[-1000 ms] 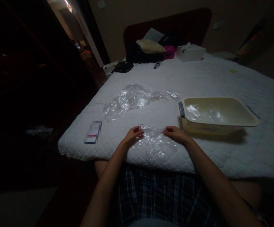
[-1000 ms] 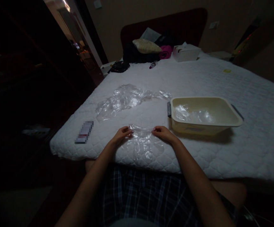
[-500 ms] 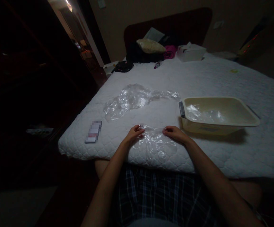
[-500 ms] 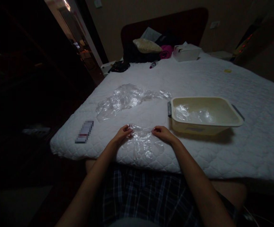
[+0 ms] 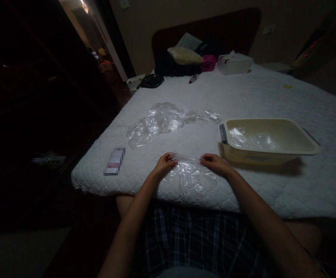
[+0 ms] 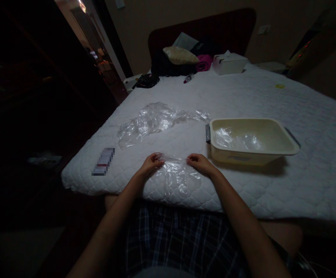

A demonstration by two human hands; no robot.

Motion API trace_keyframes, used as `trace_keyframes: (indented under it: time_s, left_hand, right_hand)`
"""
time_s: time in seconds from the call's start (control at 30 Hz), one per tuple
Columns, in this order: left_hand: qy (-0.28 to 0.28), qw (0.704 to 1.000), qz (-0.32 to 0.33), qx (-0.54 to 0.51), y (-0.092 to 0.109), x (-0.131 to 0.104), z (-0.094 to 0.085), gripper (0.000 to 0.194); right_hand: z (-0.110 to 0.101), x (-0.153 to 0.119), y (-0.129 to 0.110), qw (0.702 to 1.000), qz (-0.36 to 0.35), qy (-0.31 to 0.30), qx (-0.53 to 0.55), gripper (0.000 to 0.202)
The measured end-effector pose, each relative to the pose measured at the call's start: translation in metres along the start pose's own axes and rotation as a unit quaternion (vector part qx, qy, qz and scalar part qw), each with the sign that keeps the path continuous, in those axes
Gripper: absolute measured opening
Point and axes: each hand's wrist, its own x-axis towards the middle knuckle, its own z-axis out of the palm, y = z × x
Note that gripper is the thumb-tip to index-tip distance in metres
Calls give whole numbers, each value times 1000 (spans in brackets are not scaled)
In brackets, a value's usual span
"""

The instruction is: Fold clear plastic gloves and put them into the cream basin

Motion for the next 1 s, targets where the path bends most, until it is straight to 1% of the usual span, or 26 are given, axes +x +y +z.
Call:
trace_keyframes:
  time_s: [0.1, 0.23, 0.37, 0.43, 0.5, 0.6, 0.67, 0.8, 0.9, 0.97, 1.0]
  left_hand:
    - [19, 999, 17, 21, 0, -1, 3, 49]
    - [10, 998, 26, 50, 1, -3, 4, 35]
    - [-26, 991, 84, 96, 3, -5, 2, 24]
    - [-50, 984, 111, 131, 3, -7, 0, 18]
    - [-79, 971, 141, 174, 1, -9, -4, 14]
    - [-136, 938, 197, 250, -3, -11, -12, 10]
    - [-175, 909, 219, 307, -4, -13, -18, 13]
    - [-253, 834, 239, 429, 2, -18, -25, 23]
    - [-304, 778, 265, 481, 11, -25, -26, 35]
    - [-322, 755, 286, 494, 16, -31, -27, 44]
    - [-327, 750, 293, 495, 17, -34, -27, 47]
  right_hand:
    - [0, -1, -1, 1000, -4, 10, -5, 30]
    - [1, -6, -6, 997, -24, 62, -38, 26]
    - [0, -13, -7, 986, -81, 98, -110, 16]
    - [-1, -18, -4, 979, -125, 99, -131, 13]
    - [-2, -25, 0, 971, -162, 93, -148, 15]
    - [-4, -38, 6, 958, -192, 69, -202, 18]
    - [-6, -47, 8, 949, -198, 47, -242, 19]
    - [-11, -56, 5, 933, -211, -5, -292, 21]
    - [-16, -58, 2, 913, -233, -53, -331, 25]
    - [-18, -57, 2, 897, -250, -75, -356, 29]
    - [-18, -57, 2, 893, -256, -81, -361, 31]
